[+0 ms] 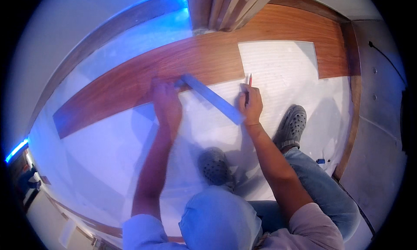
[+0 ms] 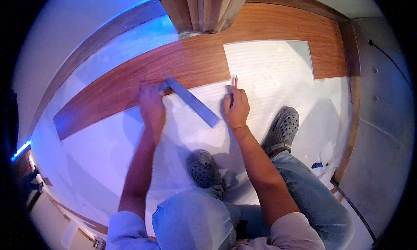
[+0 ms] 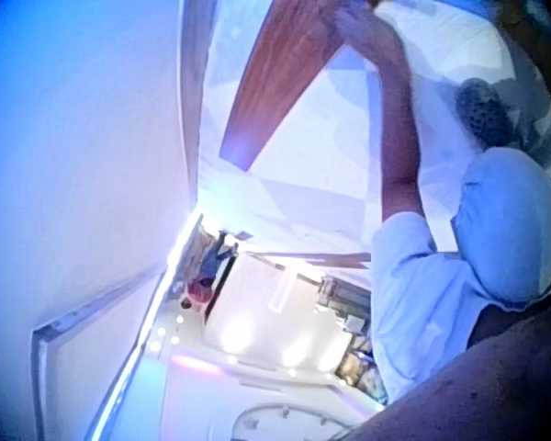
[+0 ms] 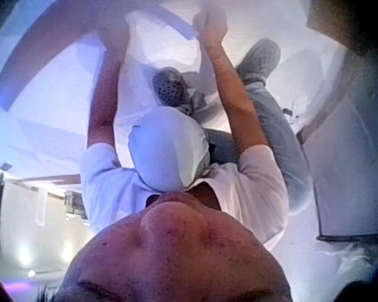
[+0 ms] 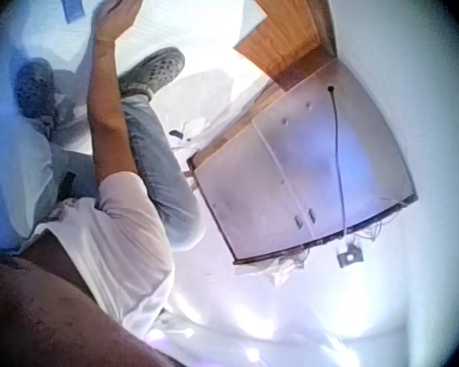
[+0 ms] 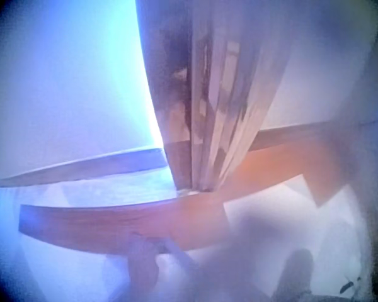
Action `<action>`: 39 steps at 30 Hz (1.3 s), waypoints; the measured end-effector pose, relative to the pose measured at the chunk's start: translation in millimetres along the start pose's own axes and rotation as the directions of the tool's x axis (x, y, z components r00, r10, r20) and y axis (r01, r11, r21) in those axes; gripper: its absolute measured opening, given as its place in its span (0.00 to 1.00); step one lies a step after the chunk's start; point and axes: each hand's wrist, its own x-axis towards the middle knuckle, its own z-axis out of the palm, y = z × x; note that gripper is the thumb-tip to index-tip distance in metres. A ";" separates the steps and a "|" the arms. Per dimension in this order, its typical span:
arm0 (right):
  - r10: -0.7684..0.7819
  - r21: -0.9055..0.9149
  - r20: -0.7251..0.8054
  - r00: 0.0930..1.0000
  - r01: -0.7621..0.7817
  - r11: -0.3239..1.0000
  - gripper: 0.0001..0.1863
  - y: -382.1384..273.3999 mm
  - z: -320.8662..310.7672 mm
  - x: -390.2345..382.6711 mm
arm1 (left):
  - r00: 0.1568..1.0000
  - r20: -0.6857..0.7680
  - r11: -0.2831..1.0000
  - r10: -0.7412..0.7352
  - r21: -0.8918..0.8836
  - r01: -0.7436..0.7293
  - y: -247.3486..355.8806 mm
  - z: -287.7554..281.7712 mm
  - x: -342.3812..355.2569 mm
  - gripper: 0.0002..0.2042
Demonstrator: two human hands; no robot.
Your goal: The person measures and cuts a flooring plank using a table saw, then fits it into a corner by marking it with a pencil and square before trimming it with a utility knife.
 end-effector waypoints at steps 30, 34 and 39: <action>0.383 0.116 0.052 0.922 -0.386 0.915 0.30 -49.3 -22.3 -18.5 | 0.685 0.715 0.809 0.137 -0.480 0.339 124.7 8.2 -47.2 0.11; 0.315 0.042 0.020 0.949 -0.316 0.948 0.29 -38.9 -16.6 22.0 | 0.876 0.420 0.873 0.237 -0.488 -0.003 119.7 24.1 -27.2 0.10; 0.250 -0.041 -0.043 0.967 -0.252 0.967 0.26 -28.5 -3.0 71.5 | 0.871 0.204 0.888 0.446 -0.220 -0.403 66.1 30.7 -4.1 0.12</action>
